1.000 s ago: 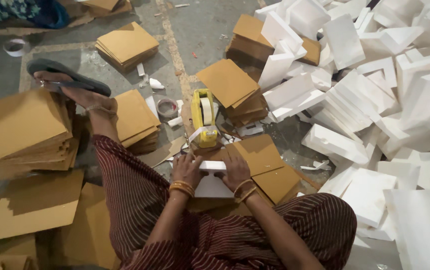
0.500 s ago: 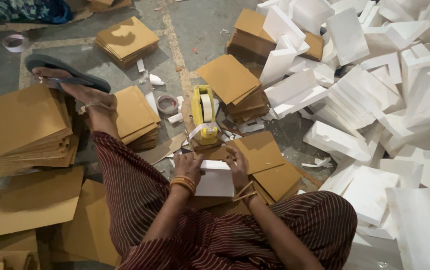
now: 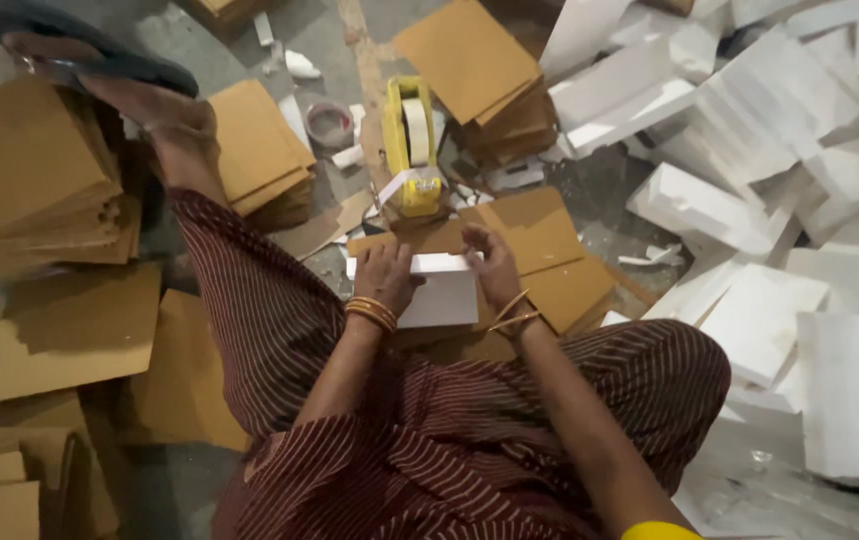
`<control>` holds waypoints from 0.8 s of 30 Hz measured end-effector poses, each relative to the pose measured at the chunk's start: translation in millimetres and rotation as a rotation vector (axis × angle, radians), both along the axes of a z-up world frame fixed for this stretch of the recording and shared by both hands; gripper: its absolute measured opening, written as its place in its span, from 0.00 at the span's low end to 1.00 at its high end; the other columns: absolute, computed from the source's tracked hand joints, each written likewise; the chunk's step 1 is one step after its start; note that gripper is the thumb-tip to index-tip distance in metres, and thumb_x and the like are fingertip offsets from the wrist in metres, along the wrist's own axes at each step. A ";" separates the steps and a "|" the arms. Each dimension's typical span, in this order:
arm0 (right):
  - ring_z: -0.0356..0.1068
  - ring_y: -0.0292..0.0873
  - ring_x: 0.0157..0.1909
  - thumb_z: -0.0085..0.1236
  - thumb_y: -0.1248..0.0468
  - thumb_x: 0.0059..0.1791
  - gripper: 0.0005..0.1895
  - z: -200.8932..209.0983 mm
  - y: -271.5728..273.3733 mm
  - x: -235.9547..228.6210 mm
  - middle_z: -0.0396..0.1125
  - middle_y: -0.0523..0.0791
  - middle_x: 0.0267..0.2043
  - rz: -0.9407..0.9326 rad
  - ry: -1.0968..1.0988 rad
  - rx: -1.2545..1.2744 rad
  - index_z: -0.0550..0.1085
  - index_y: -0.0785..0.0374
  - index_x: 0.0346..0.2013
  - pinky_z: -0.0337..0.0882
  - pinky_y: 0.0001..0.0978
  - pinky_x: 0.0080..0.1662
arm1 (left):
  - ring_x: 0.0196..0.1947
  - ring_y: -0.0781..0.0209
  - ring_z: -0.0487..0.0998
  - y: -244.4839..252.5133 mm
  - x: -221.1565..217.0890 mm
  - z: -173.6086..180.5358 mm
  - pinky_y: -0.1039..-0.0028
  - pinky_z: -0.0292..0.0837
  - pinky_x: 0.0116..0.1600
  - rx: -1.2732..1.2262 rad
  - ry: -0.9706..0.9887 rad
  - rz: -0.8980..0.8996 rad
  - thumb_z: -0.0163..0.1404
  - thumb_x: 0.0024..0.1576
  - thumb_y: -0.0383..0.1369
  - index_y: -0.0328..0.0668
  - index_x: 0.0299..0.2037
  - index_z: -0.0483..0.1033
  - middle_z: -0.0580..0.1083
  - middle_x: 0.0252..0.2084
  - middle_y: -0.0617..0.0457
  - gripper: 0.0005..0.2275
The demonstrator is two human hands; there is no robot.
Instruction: The person sits on the floor and assembles small cardboard boxes by inserting white foam inserts into them. They use a tape dispenser to seal the boxes with tape. The person handles the boxes and foam pieces one at a time, stacking the finished boxes to the side.
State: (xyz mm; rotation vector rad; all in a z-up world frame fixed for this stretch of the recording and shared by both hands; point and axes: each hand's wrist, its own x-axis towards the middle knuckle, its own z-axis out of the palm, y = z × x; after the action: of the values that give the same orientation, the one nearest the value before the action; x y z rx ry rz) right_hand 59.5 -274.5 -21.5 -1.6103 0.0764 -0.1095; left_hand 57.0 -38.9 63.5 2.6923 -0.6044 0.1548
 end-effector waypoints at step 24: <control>0.51 0.57 0.73 0.70 0.61 0.37 0.48 72.1 -86.6 91.1 0.54 0.52 0.71 0.438 0.425 -1.608 0.59 0.52 0.70 0.54 0.46 0.70 | 0.46 0.48 0.74 3.4 -1.6 -0.8 0.58 0.65 0.54 -0.076 -0.047 -0.017 0.62 0.50 0.42 0.42 0.44 0.72 0.73 0.42 0.48 0.19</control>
State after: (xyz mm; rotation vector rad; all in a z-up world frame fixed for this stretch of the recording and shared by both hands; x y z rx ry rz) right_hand 150.5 -361.1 50.5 -3.1795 -0.0722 0.6910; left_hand 55.4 -35.5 62.7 2.6160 -0.6222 0.2326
